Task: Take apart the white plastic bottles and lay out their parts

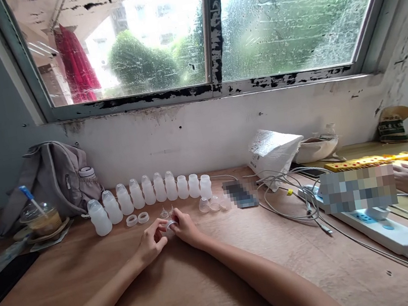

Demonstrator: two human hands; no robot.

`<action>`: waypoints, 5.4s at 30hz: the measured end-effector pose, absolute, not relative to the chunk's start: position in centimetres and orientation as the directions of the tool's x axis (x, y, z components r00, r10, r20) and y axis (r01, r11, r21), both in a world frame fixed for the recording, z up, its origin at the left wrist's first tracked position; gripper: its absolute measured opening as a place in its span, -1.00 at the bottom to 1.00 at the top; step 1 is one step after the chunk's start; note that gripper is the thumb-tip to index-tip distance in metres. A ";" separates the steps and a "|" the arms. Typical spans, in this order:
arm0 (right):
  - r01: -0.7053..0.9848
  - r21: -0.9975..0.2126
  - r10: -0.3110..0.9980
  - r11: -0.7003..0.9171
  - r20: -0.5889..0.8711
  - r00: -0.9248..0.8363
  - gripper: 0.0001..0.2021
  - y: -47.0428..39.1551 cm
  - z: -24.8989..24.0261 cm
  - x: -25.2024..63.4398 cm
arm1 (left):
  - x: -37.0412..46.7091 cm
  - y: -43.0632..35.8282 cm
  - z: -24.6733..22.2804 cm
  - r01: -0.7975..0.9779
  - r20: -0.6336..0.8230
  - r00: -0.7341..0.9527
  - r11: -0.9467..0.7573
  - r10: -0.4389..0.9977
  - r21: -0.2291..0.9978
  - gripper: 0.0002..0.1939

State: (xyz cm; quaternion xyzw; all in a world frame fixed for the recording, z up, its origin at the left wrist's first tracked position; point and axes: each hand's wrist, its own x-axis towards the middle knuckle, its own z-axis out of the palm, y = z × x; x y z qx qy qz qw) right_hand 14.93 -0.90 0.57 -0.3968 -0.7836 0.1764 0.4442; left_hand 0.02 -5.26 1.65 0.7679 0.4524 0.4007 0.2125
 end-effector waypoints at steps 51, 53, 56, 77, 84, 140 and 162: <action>0.749 -0.332 0.681 0.573 0.701 -0.210 -0.86 1.0 4.5 19.1 | -2.4 -2.7 -0.6 0.770 0.631 0.368 -0.604 0.684 0.206 -0.78; 0.672 -0.404 0.684 0.620 0.698 -0.212 -0.76 0.0 3.8 19.2 | -2.4 -2.8 -0.5 0.754 0.629 0.323 -0.594 0.707 0.281 -0.80; 0.537 -0.553 0.738 0.637 0.640 -0.215 -0.52 -0.8 2.3 19.0 | -2.5 -2.8 -0.2 0.710 0.606 0.224 -0.554 0.763 0.435 -0.83; 0.657 -0.242 0.628 0.714 0.637 -0.447 -0.60 -2.4 0.1 18.5 | -2.3 -3.3 1.8 0.472 0.414 0.026 -0.376 0.910 0.797 -0.64; 0.640 -0.208 0.591 0.740 0.656 -0.470 -0.62 -2.5 0.4 18.4 | -2.4 -3.4 1.9 0.465 0.395 0.026 -0.361 0.918 0.808 -0.56; 0.612 -0.263 0.608 0.746 0.644 -0.465 -0.56 -2.8 0.8 18.5 | -2.8 -2.5 1.3 0.275 0.341 0.119 -0.361 0.933 0.891 -0.74; 0.641 -0.256 0.642 0.723 0.592 -0.487 -0.56 -2.6 0.5 18.4 | -2.2 -2.3 0.7 0.137 0.312 0.061 -0.318 0.948 0.938 -0.75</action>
